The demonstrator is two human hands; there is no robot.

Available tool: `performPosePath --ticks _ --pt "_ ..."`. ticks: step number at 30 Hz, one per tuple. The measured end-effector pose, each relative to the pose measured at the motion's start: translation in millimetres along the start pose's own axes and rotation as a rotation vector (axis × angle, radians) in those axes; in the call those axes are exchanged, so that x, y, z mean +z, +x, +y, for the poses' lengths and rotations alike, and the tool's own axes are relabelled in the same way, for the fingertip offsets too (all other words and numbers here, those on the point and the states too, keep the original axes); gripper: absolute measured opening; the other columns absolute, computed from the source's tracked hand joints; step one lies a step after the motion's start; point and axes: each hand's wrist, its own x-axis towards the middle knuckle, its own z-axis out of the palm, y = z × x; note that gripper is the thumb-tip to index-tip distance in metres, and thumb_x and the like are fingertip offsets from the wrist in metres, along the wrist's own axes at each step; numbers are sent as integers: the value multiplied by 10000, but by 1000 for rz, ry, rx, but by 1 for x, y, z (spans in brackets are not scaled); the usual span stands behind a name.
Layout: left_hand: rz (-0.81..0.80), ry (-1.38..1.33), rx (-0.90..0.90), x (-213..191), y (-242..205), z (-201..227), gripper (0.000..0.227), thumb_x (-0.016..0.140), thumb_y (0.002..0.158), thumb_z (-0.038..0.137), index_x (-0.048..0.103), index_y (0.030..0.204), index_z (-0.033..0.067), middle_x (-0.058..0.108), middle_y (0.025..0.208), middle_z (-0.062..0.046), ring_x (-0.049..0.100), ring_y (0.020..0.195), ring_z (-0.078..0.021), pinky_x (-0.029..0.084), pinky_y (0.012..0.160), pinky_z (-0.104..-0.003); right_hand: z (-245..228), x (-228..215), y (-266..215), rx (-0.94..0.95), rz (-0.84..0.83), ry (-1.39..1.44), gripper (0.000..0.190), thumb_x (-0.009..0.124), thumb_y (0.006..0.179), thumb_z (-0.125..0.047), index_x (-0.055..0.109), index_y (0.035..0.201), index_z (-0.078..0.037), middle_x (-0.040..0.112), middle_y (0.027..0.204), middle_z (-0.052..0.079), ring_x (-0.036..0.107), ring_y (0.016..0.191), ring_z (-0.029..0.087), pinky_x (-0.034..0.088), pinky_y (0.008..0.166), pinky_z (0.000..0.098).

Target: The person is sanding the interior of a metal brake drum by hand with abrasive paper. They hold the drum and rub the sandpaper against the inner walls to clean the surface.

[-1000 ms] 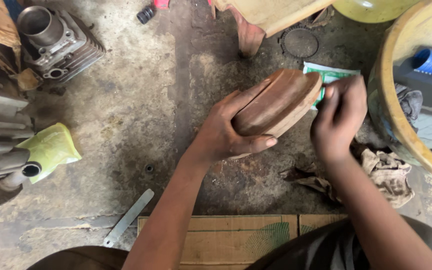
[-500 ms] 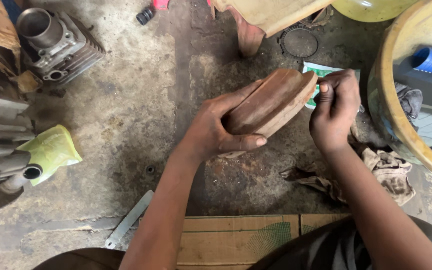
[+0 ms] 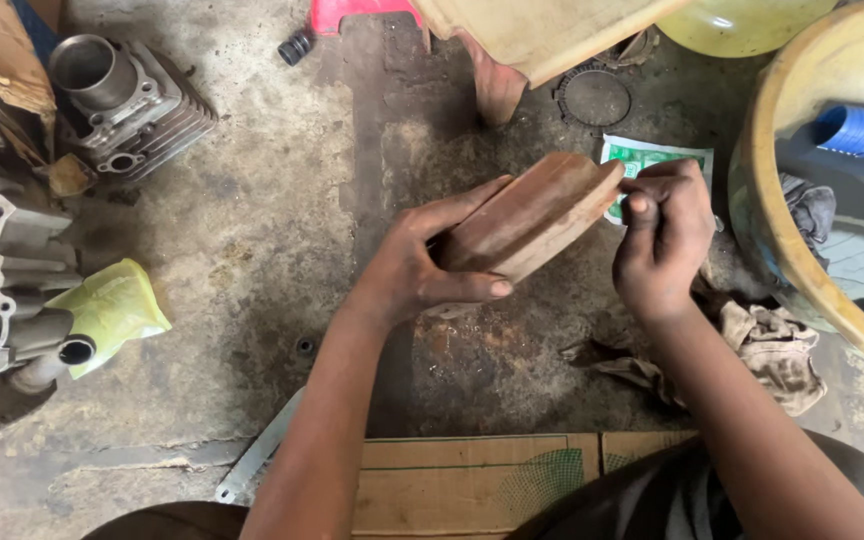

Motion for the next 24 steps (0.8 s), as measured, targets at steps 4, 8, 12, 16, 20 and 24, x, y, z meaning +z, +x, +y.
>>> performPosePath --ticks 4,8,12,16,20,24 --pt "-10 6 135 -1 2 3 1020 961 587 362 564 1500 140 716 1354 -117 696 1267 -263 549 1104 -423 2 -1 -3 55 17 -8 225 556 1189 -104 513 999 11 557 992 159 565 924 274 468 845 353" --pt "6 -52 98 2 0 1 1055 951 550 368 559 1500 132 697 1361 -117 681 1260 -265 539 1097 -407 0 -7 -5 6 7 -10 157 549 1160 -88 534 1034 4 547 994 156 563 927 284 464 837 367" --pt "8 -7 129 3 -1 2 1021 940 588 351 561 1506 114 694 1338 -123 687 1238 -270 544 1078 -401 1 -1 -1 100 20 1 212 544 1180 -89 528 1002 26 535 1027 154 549 948 277 469 853 370" --pt "-34 -104 183 -1 5 -3 1000 941 626 337 536 1502 77 672 1370 -136 678 1257 -285 542 1077 -410 -4 -5 -15 129 23 71 162 534 1117 -111 547 1007 7 520 1016 127 548 900 232 467 773 343" --pt "-4 -96 133 8 -1 0 1009 917 608 363 555 1500 64 674 1339 -151 687 1229 -290 556 1066 -404 7 1 -10 100 53 -40 241 530 1195 -129 514 999 10 519 1028 118 531 969 229 467 883 349" --pt "-36 -83 155 0 4 -4 1058 907 583 378 526 1518 62 672 1342 -161 688 1221 -297 551 1083 -409 -5 -6 -22 42 46 90 218 518 1187 -174 530 1059 2 511 1018 115 527 936 211 473 811 303"
